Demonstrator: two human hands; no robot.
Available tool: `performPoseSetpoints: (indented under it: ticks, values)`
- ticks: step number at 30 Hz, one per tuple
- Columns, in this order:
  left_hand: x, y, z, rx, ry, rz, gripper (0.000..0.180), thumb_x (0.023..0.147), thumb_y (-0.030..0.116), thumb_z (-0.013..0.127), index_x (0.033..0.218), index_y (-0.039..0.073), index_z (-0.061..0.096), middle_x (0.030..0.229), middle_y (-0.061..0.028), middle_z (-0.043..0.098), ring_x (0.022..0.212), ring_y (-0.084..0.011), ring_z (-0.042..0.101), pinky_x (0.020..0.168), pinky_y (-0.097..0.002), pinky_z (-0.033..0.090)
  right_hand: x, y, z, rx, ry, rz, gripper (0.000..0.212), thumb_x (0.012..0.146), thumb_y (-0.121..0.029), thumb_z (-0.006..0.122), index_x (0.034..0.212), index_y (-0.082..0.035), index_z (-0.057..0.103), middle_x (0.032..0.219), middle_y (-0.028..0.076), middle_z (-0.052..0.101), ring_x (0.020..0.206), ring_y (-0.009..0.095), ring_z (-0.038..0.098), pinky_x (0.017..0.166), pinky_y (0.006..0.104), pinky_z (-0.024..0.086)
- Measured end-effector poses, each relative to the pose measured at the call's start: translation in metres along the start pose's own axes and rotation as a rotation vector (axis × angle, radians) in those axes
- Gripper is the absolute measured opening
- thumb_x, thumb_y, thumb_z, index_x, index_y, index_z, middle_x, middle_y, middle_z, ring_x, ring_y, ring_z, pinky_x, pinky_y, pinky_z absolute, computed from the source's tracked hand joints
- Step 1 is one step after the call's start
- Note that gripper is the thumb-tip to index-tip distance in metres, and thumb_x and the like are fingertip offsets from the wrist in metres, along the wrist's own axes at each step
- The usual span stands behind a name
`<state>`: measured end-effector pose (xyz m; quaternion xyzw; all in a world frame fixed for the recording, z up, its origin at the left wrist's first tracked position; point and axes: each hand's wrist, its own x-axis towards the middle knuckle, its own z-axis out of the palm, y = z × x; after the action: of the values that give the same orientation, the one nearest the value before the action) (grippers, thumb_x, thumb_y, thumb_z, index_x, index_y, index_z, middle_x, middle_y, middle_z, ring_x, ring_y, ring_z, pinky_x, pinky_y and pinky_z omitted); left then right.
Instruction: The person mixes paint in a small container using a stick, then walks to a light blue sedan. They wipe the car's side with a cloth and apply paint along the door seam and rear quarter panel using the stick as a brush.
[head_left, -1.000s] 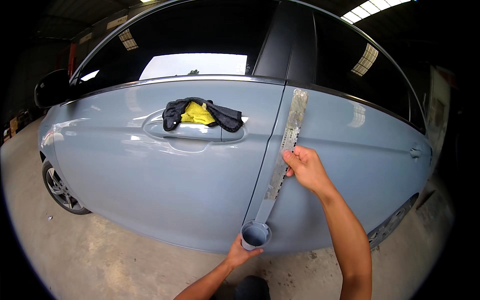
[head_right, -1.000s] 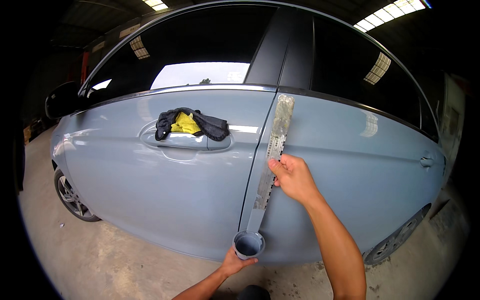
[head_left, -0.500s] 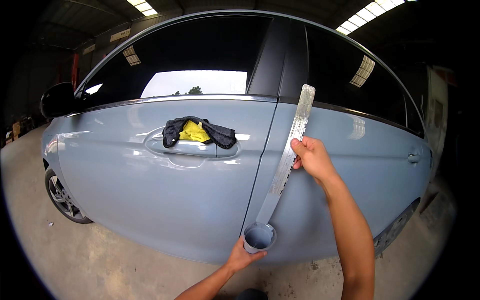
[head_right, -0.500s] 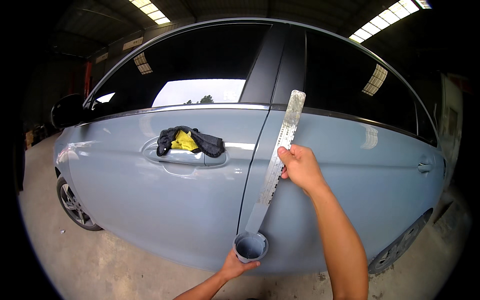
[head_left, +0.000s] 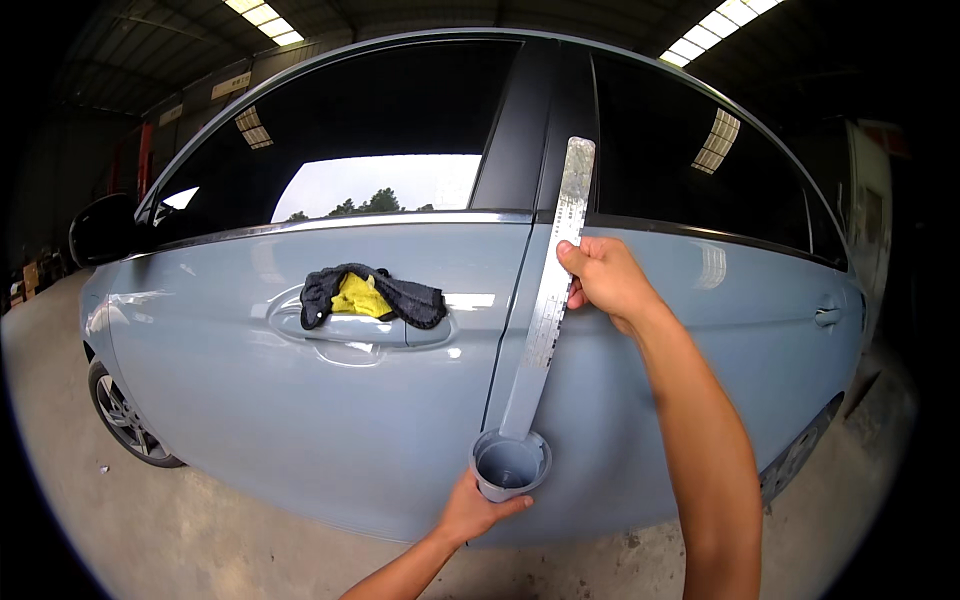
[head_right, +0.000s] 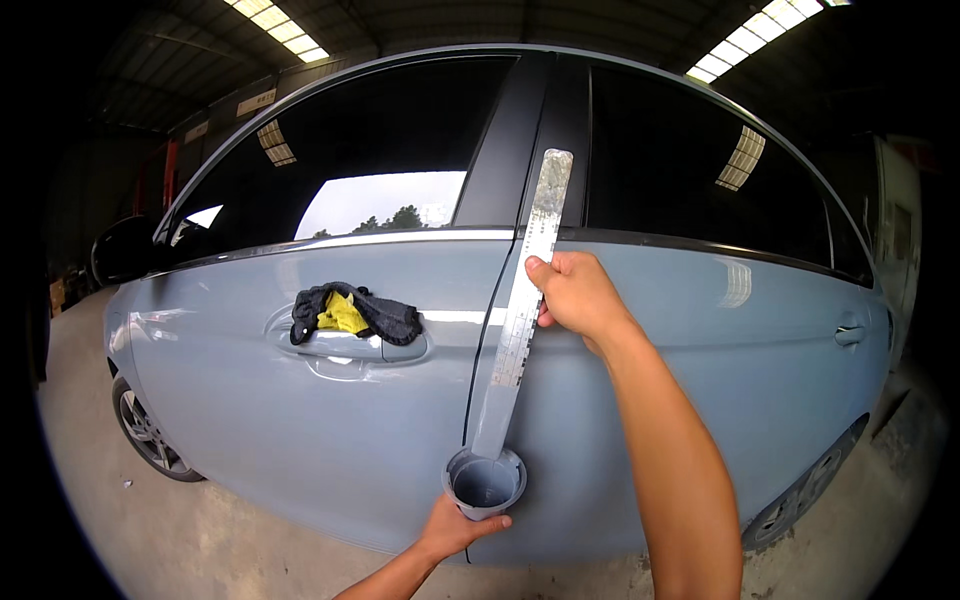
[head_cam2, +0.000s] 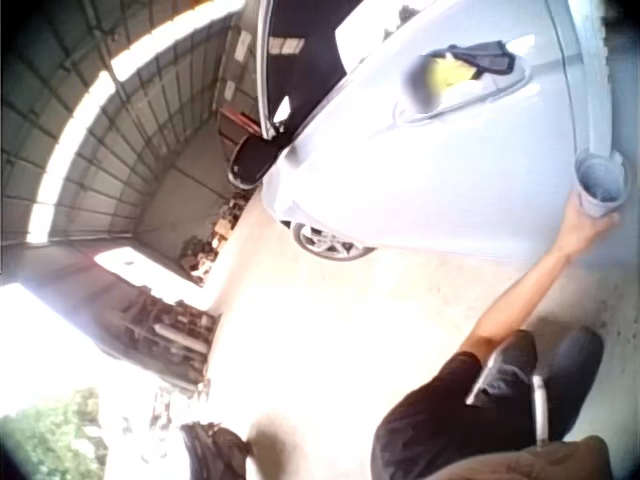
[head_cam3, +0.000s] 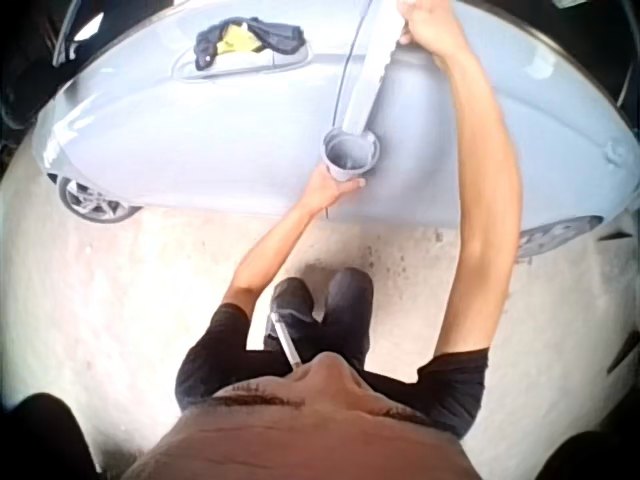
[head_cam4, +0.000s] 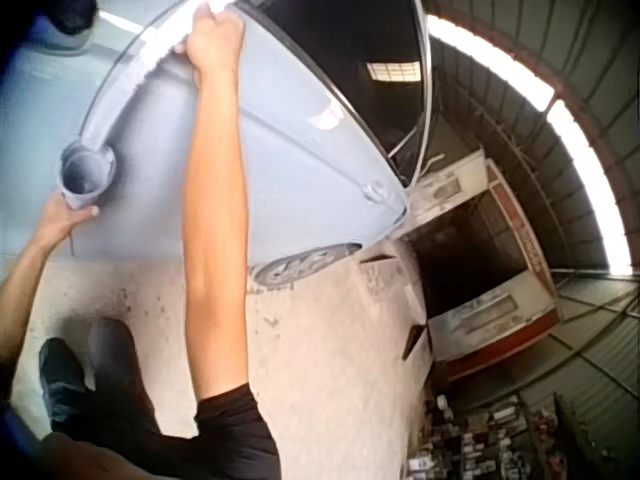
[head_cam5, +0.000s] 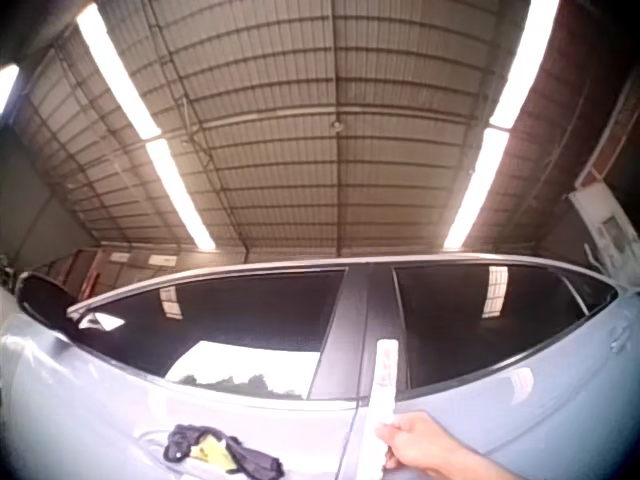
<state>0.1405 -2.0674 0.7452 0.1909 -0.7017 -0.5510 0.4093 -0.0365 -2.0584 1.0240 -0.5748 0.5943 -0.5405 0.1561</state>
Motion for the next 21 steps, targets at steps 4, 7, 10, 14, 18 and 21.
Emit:
performPoseSetpoints:
  ticks: [4,7,10,14,18,21]
  values:
    - [0.011,0.039,-0.001,0.0,-0.022,-0.077,0.071,0.067,0.019,0.086,0.124,0.003,0.047,0.114,-0.0057,0.06,0.105,-0.016,0.056,0.093,-0.0315,0.044,0.017,-0.022,-0.009,0.042,-0.036,0.038,0.031,0.097,-0.027,0.051,0.077,-0.005,0.059,0.071,0.003,0.06,0.06,0.009,0.052,0.056,0.0241,0.046]
    - [0.028,0.065,-0.002,-0.057,-0.011,-0.038,0.072,0.067,0.018,0.086,0.125,0.002,0.047,0.114,-0.0057,0.059,0.106,-0.0155,0.055,0.093,-0.031,0.044,0.043,-0.03,-0.025,0.042,-0.047,0.085,0.032,0.098,-0.027,0.051,0.078,-0.004,0.06,0.07,0.002,0.059,0.06,0.008,0.051,0.058,0.0242,0.047]
    - [0.042,0.086,-0.006,-0.048,0.0,-0.063,0.074,0.067,0.018,0.086,0.127,0.002,0.045,0.116,-0.0061,0.059,0.107,-0.0158,0.054,0.094,-0.0306,0.043,0.065,-0.044,-0.039,0.058,-0.049,0.128,0.031,0.098,-0.026,0.051,0.078,-0.004,0.061,0.069,0.001,0.059,0.059,0.008,0.051,0.058,0.0239,0.047]
    - [0.056,0.11,-0.01,-0.045,-0.004,-0.138,0.077,0.066,0.019,0.086,0.128,0.003,0.044,0.117,-0.007,0.058,0.109,-0.0164,0.054,0.095,-0.031,0.043,0.088,-0.071,-0.05,0.057,-0.063,0.19,0.03,0.098,-0.024,0.051,0.078,-0.005,0.061,0.07,0.002,0.061,0.06,0.007,0.052,0.056,0.0237,0.046]
    - [0.061,0.138,-0.01,-0.065,0.051,-0.161,0.067,0.067,0.018,0.086,0.121,0.003,0.05,0.112,-0.0058,0.061,0.104,-0.0155,0.056,0.092,-0.0308,0.044,0.105,-0.103,-0.058,0.054,-0.068,0.261,0.029,0.098,-0.024,0.05,0.082,-0.003,0.064,0.071,0.002,0.062,0.06,0.007,0.052,0.057,0.0235,0.046]
    - [0.062,0.165,-0.01,-0.09,0.069,-0.182,0.061,0.068,0.018,0.085,0.117,0.003,0.053,0.109,-0.0049,0.062,0.102,-0.015,0.057,0.091,-0.0306,0.045,0.114,-0.12,-0.066,0.058,-0.064,0.3,0.029,0.098,-0.023,0.051,0.085,-0.002,0.065,0.073,0.003,0.062,0.061,0.007,0.053,0.058,0.0239,0.048]
